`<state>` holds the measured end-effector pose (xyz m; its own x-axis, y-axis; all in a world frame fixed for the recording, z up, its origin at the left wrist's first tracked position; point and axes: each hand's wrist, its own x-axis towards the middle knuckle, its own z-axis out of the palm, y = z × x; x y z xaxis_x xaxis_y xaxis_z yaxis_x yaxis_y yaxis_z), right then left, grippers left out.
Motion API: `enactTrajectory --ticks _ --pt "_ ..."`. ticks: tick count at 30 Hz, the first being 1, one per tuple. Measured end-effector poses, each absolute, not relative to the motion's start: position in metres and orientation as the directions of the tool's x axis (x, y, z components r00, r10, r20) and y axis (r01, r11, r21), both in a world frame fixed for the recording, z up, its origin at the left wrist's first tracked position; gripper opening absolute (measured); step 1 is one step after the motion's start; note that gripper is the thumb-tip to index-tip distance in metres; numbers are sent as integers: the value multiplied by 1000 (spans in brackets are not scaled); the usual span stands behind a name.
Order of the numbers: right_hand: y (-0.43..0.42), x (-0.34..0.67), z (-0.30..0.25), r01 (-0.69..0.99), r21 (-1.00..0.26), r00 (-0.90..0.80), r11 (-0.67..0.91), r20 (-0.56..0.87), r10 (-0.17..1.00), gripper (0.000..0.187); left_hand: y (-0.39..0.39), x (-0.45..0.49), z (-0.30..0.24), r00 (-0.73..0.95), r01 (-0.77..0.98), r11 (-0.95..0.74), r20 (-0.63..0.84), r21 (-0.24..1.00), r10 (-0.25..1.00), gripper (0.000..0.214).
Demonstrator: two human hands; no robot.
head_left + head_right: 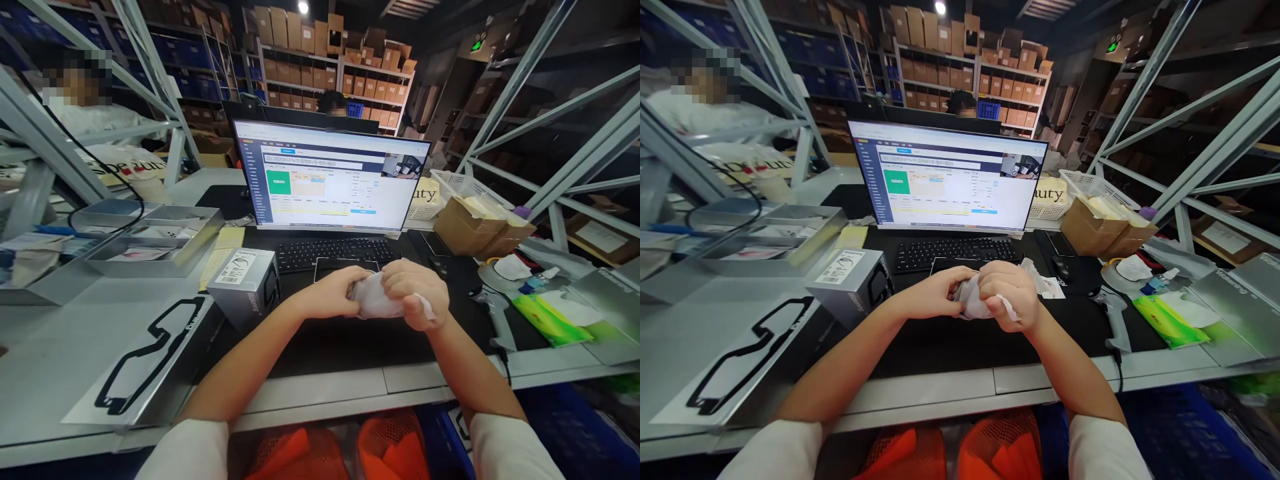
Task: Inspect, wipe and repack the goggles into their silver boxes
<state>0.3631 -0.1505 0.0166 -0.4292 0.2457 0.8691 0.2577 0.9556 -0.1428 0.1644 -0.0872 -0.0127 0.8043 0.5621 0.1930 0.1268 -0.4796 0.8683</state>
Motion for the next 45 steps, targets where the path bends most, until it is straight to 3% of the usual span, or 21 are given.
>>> enactTrajectory --ticks 3,5,7,10,13,15,18,20,24,28,32,35,42,45 --pt "-137 364 6 343 36 -357 939 929 95 38 -76 159 -13 834 66 -241 79 968 547 68" --pt "-130 363 3 398 47 -299 916 951 82 43 -70 158 -14 837 59 -176 48 983 545 65" --pt "-126 358 4 463 -102 -211 880 952 221 44 -68 159 -16 794 57 -169 58 984 605 64" --pt "-123 349 8 483 -495 10 722 828 561 40 -66 163 -21 607 -11 -156 130 988 784 72" --pt "-120 340 11 217 -770 183 600 636 750 40 -66 167 -25 384 -54 -209 214 976 898 79" --pt "-119 338 11 8 -805 228 593 579 783 36 -68 167 -25 324 -33 -308 301 951 897 77" --pt "-120 340 10 -86 -727 169 681 663 729 30 -71 161 -21 410 41 -431 379 901 830 71" --pt "-122 345 9 -82 -696 19 713 715 699 24 -73 153 -15 493 122 -448 338 886 802 72" --pt "-123 354 7 -186 -742 -229 645 671 705 15 -76 138 2 643 239 -446 204 862 738 74" --pt "-117 361 8 -223 -833 -347 506 553 758 33 -77 132 9 692 280 -571 250 771 677 68" --pt "-110 375 11 17 -929 -409 370 331 850 39 -78 130 6 606 364 -673 385 644 696 73" --pt "-106 380 8 91 -972 -501 217 144 853 50 -80 128 7 614 402 -732 431 550 661 72" --pt "-96 369 -6 75 -996 -382 43 12 924 37 -81 132 7 584 641 -672 332 371 741 53" --pt "-89 373 -13 26 -999 -345 31 21 938 40 -77 135 2 564 633 -668 358 390 744 54"
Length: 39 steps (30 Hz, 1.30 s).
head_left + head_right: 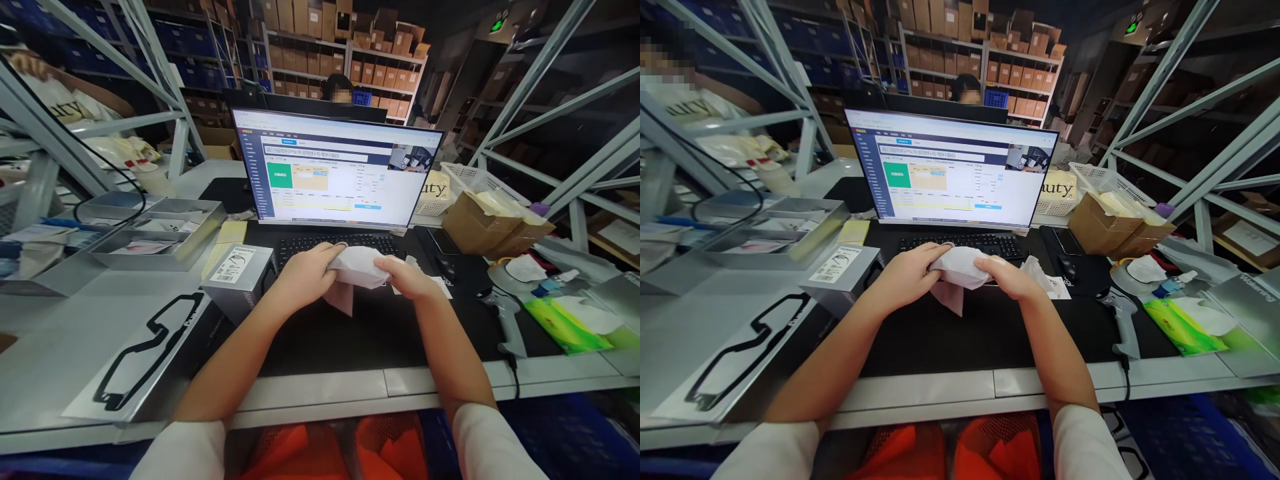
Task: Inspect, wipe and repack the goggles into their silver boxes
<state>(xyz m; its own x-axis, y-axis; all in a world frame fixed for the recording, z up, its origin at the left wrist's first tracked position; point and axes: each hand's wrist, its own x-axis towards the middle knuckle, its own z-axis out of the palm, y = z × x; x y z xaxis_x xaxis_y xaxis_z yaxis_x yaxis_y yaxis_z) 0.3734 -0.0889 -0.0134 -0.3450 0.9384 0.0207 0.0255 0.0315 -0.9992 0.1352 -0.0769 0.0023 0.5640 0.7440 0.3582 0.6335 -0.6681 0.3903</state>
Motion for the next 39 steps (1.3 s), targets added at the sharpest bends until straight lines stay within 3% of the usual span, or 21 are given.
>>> enactTrajectory --ticks 7,12,16,20,24,29,33,36,39 --pt "-80 385 -27 -128 -974 -390 -186 -123 913 52 -68 134 1 655 398 -711 364 580 663 62" --pt "-78 393 -23 -114 -980 -323 -164 -119 939 41 -66 132 -1 710 393 -698 285 599 644 70" --pt "-76 399 -20 -154 -978 -220 -140 -104 970 40 -66 141 -7 629 439 -699 362 565 688 70" --pt "-76 400 -17 -196 -976 -139 -95 -68 988 37 -65 144 -9 583 368 -706 441 605 682 59" --pt "-80 400 -10 -242 -967 -100 -82 -59 993 33 -66 137 -4 613 193 -627 407 754 678 50" --pt "-81 400 -5 -292 -949 -90 -122 -100 991 31 -69 134 3 544 -110 -387 381 916 748 42" --pt "-79 399 -4 -295 -953 -41 -71 -61 997 29 -68 138 -1 429 -312 -241 362 919 828 41" --pt "-79 396 -6 -282 -958 3 -46 -49 999 28 -66 141 -6 386 -384 -232 383 894 839 40" --pt "-80 386 -10 -291 -949 -90 -120 -98 991 27 -65 148 -9 326 -412 -244 392 878 860 42"
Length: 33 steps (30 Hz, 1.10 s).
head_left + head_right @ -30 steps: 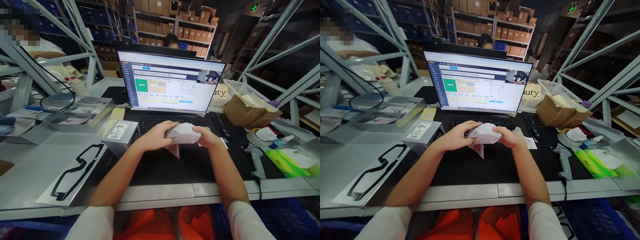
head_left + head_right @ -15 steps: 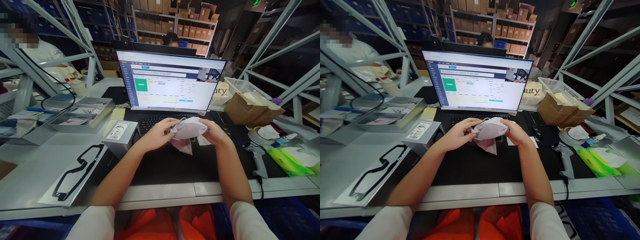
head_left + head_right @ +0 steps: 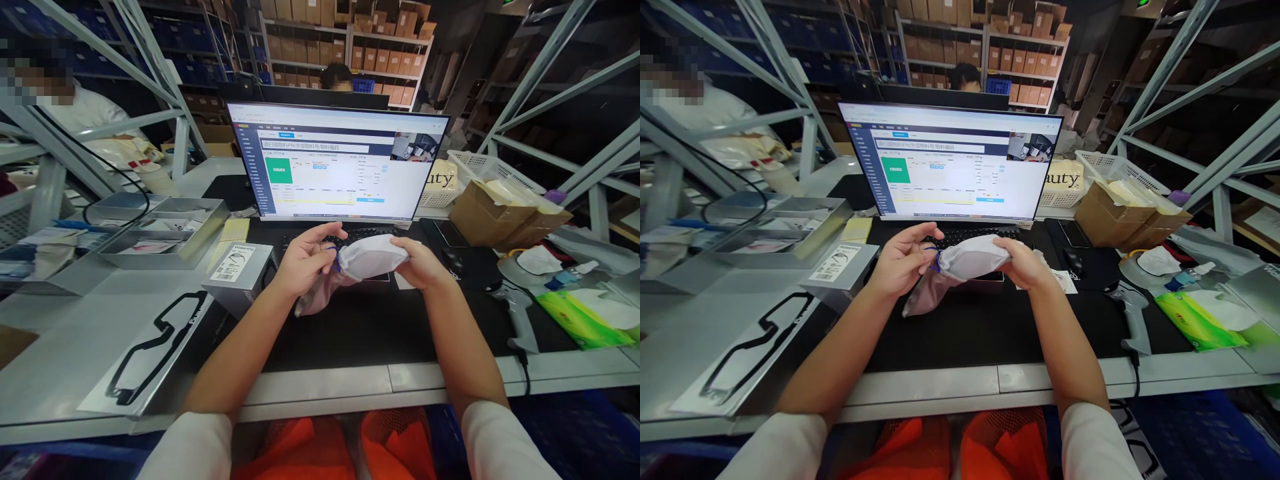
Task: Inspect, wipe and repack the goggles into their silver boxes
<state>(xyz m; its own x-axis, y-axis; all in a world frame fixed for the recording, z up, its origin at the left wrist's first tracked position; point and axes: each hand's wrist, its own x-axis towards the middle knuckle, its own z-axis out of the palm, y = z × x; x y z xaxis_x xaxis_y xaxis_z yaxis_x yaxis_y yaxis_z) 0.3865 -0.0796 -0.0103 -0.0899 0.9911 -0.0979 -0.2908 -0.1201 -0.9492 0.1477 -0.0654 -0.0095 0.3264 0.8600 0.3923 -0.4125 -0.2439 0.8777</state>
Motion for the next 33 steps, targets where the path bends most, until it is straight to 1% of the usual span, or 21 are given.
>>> enactTrajectory --ticks 2,4,7,9,10,11,12,14,16,17,19,20,22,24,26,29,31,33 --pt "-79 378 -14 -286 -931 -179 -225 -178 968 27 -65 155 -12 266 -427 -232 367 874 892 39" --pt "-79 370 -18 -284 -913 -221 -294 -236 946 28 -64 163 -15 165 -460 -227 333 858 928 34" --pt "-79 361 -24 -301 -898 -290 -320 -234 928 28 -62 169 -17 19 -528 -264 322 807 947 26" --pt "-80 356 -27 -288 -887 -400 -360 -230 887 30 -61 169 -18 -12 -540 -308 359 783 933 23" --pt "-81 355 -28 -273 -886 -440 -376 -233 867 32 -61 167 -19 -11 -512 -337 386 790 922 23" --pt "-81 353 -28 -256 -891 -452 -375 -233 861 33 -61 165 -19 -3 -448 -378 422 810 907 22" --pt "-82 353 -28 -241 -907 -428 -346 -220 876 33 -61 163 -18 5 -347 -434 465 831 885 22" --pt "-85 355 -24 -222 -947 -309 -231 -156 938 33 -62 158 -16 48 -55 -555 558 830 829 26" --pt "-89 360 -18 -201 -976 -183 -88 -51 982 33 -64 153 -12 146 252 -617 601 745 786 29" --pt "-92 363 -14 -174 -985 -131 -13 10 991 33 -64 152 -10 211 370 -619 586 693 782 27" --pt "-99 367 -5 -37 -993 -50 115 117 992 37 -66 150 -6 338 517 -599 497 612 799 21" --pt "-104 367 -1 80 -983 -17 166 165 986 39 -66 150 -5 381 555 -591 453 585 806 22" --pt "-112 365 5 335 -918 16 214 232 972 43 -68 150 -4 415 605 -584 411 541 811 26" --pt "-118 360 9 522 -823 17 223 271 962 45 -70 151 -3 403 657 -581 427 480 809 26" --pt "-122 355 12 626 -748 -8 223 279 960 46 -73 151 -2 395 700 -584 459 411 796 26" --pt "-128 353 17 710 -675 -70 199 214 974 45 -78 148 2 430 698 -627 497 345 754 26" --pt "-132 354 24 762 -618 -118 192 159 980 45 -81 145 5 477 657 -664 486 357 733 28" --pt "-136 354 30 814 -547 -152 195 124 981 44 -84 144 8 510 619 -672 443 406 737 30"
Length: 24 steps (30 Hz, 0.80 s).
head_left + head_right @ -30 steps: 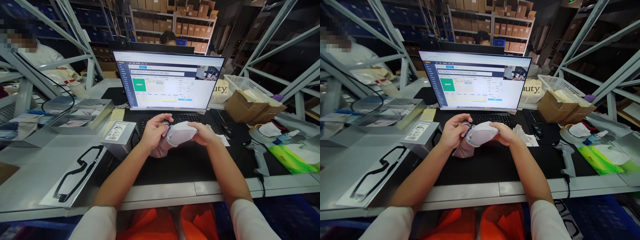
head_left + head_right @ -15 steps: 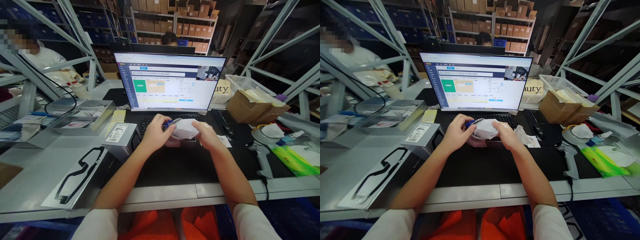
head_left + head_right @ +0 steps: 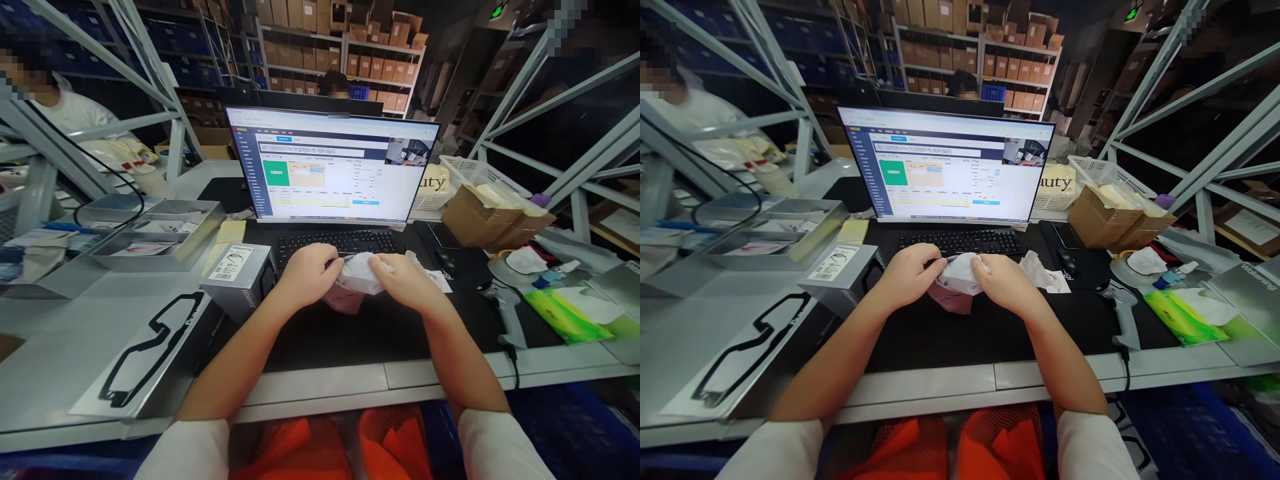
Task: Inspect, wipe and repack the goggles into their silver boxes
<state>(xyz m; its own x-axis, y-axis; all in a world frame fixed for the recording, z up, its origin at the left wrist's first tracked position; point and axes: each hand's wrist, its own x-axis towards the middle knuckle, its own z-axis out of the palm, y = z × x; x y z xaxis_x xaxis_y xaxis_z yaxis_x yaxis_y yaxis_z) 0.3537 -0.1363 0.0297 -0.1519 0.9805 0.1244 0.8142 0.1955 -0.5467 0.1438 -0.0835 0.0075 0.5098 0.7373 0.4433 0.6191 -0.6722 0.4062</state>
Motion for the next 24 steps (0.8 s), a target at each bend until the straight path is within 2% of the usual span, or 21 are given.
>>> enactTrajectory --ticks 2,6,8,10,13,15,18,21,24 --pt "-140 350 34 875 -443 -158 193 115 981 42 -88 145 9 509 625 -650 406 431 759 32" --pt "-143 334 29 960 -193 -184 204 118 976 39 -103 160 10 498 670 -629 390 394 774 32" --pt "-140 326 22 961 -125 -240 248 76 968 27 -110 170 8 494 636 -636 401 438 771 32" --pt "-137 322 15 966 -120 -221 228 72 973 16 -112 176 5 465 559 -617 407 553 786 33" --pt "-135 324 5 976 -207 -28 64 174 984 15 -107 179 -5 454 379 -483 296 789 841 35" --pt "-135 328 -1 962 -269 19 38 205 979 20 -101 179 -15 500 303 -359 173 883 848 38" --pt "-140 335 -8 905 -406 -74 122 133 988 27 -94 180 -31 541 229 -183 31 956 840 41" --pt "-148 343 -15 765 -615 -224 188 19 974 31 -91 181 -47 517 149 -76 -13 986 856 31" --pt "-159 352 -30 626 -739 -300 251 70 952 58 -90 180 -59 444 139 -106 33 985 895 25"
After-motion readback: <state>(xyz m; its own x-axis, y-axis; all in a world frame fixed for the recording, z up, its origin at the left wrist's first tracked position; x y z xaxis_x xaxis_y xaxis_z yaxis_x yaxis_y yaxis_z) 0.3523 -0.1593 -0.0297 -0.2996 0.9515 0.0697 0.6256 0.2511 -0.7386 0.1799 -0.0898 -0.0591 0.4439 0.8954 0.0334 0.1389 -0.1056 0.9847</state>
